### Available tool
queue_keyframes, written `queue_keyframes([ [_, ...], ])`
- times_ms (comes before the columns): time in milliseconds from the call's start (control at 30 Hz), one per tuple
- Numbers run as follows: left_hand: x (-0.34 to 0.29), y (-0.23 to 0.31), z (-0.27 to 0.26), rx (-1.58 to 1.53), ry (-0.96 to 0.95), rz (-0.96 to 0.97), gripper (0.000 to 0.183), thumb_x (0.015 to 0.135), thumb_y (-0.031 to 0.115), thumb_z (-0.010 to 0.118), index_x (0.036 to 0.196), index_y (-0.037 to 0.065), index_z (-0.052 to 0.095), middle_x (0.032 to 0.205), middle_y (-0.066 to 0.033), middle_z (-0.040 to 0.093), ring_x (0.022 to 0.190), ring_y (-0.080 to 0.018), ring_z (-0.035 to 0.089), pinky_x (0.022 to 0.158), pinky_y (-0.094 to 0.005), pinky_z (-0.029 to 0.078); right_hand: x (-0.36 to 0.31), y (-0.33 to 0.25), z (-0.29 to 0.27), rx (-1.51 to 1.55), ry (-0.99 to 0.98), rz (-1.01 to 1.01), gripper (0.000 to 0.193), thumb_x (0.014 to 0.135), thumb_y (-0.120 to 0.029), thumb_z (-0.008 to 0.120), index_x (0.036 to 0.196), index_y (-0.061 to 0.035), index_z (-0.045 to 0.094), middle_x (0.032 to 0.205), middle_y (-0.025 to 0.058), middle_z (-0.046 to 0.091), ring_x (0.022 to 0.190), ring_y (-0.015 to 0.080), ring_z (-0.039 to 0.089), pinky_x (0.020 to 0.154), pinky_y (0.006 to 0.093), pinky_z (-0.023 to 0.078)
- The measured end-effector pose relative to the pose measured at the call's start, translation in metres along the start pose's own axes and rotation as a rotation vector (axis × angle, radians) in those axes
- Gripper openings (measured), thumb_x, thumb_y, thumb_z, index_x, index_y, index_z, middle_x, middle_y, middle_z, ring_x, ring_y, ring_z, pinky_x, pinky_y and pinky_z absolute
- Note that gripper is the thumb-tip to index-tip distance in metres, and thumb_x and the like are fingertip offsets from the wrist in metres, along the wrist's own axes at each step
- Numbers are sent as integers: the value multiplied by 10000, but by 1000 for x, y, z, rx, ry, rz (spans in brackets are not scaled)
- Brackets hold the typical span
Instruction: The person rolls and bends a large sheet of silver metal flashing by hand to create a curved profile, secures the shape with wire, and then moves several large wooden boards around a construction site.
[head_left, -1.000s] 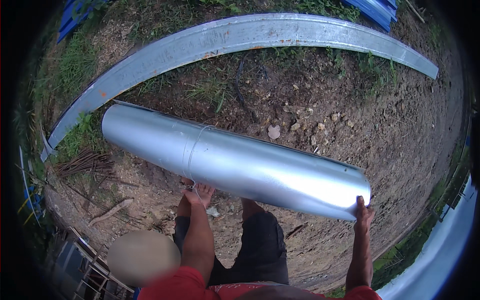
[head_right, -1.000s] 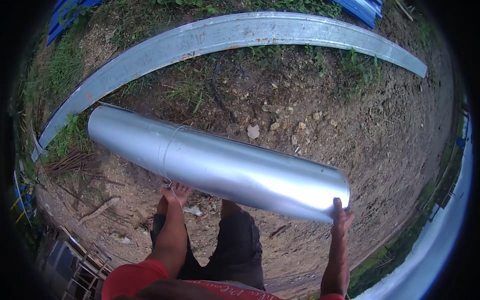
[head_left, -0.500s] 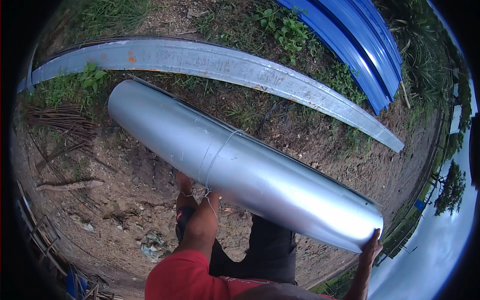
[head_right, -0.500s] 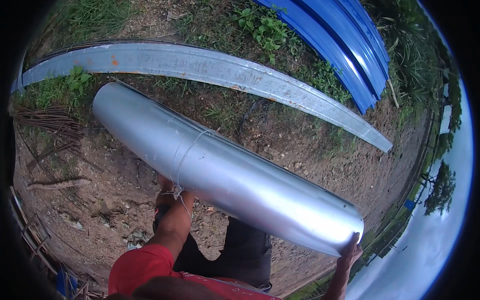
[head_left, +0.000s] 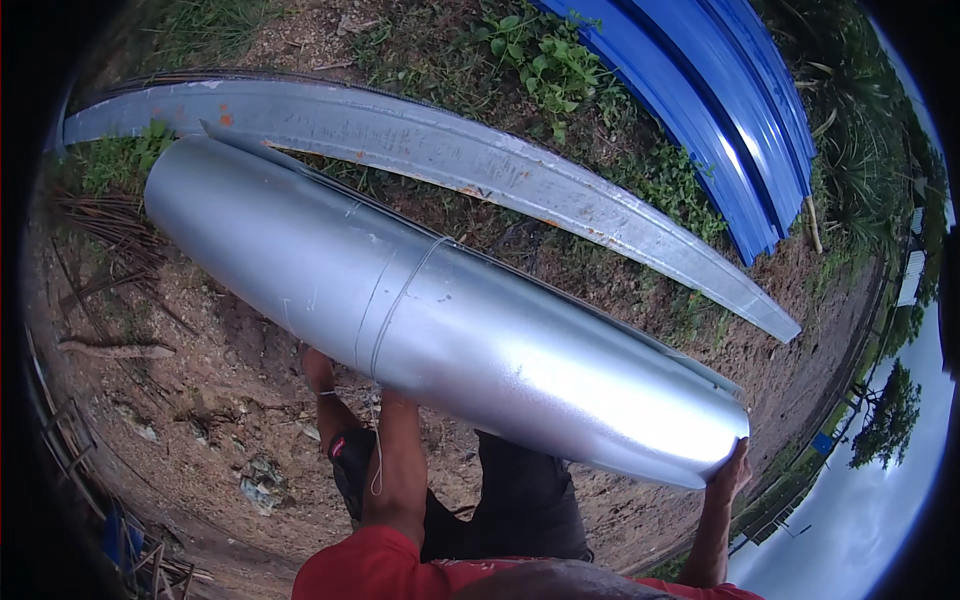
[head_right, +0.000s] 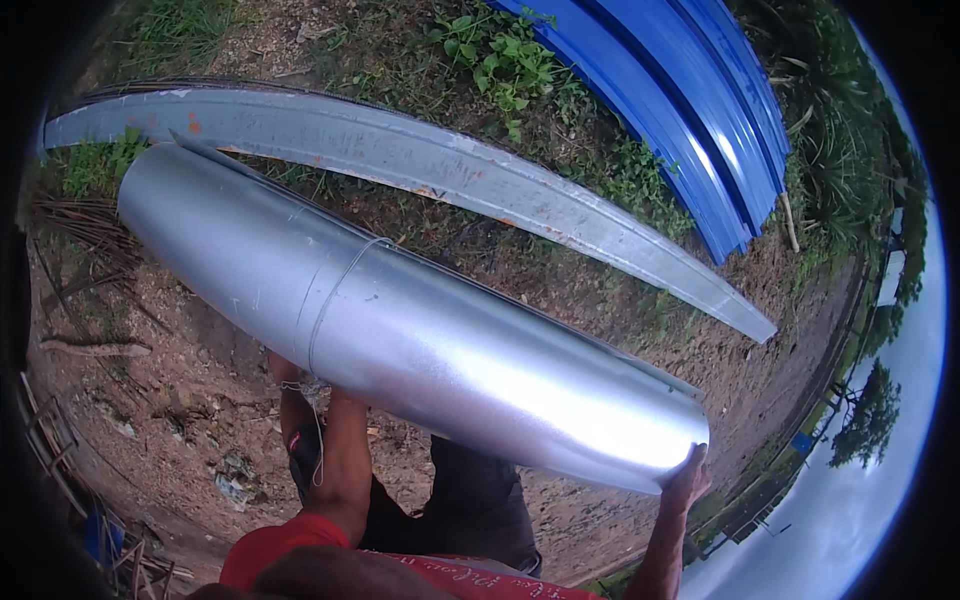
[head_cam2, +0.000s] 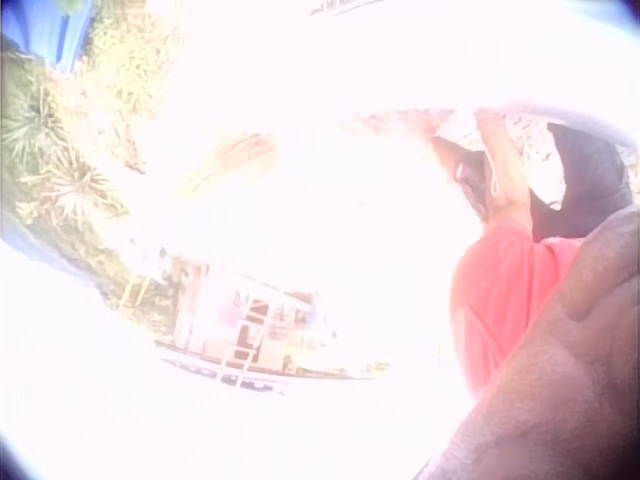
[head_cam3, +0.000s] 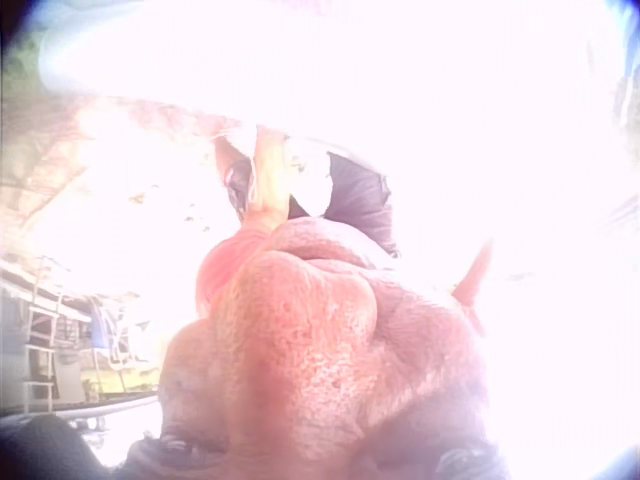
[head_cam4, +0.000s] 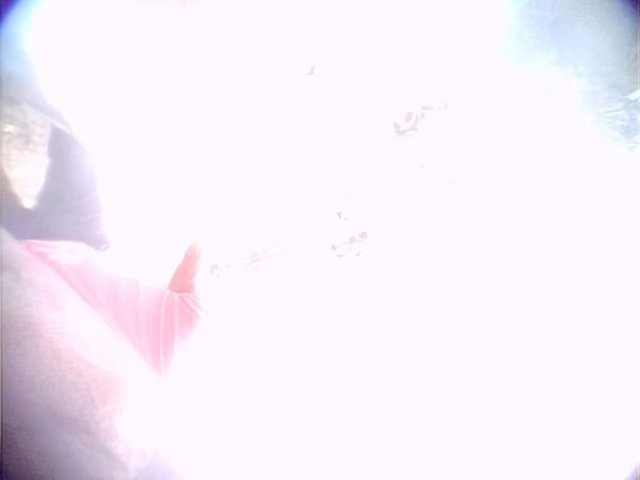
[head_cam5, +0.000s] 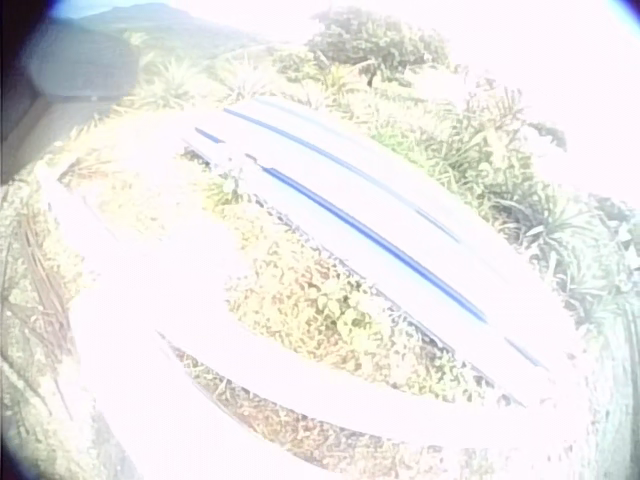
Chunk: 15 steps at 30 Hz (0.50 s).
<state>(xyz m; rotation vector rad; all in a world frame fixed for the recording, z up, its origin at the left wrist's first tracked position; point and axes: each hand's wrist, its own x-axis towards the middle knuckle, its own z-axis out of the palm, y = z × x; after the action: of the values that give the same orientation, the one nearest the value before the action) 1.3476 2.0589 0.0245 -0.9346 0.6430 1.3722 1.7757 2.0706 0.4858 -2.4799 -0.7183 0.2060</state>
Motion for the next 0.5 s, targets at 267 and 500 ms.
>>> queue_keyframes([
  [267, 75, -14, 163, -64, -657, 153, 611, 916, 559, 433, 1274, 71, 520, 1270, -99, 554, 1175, -307, 499, 991, -492, 403, 160, -39, 98, 295, -101, -42, 571, 889, -436, 631, 1058, 109, 628, 948, 145, 653, 809, 205, 620, 691, 343, 512],
  [500, 70, -41, 331, 168, -298, 306, 842, 885, 739, 256, 1442, 111, 317, 1482, -140, 333, 1383, -323, 267, 1109, -541, 198, 343, -166, 290, 368, -473, -172, 538, 840, -391, 697, 1054, 98, 620, 921, 136, 650, 776, 208, 594, 690, 349, 492],
])
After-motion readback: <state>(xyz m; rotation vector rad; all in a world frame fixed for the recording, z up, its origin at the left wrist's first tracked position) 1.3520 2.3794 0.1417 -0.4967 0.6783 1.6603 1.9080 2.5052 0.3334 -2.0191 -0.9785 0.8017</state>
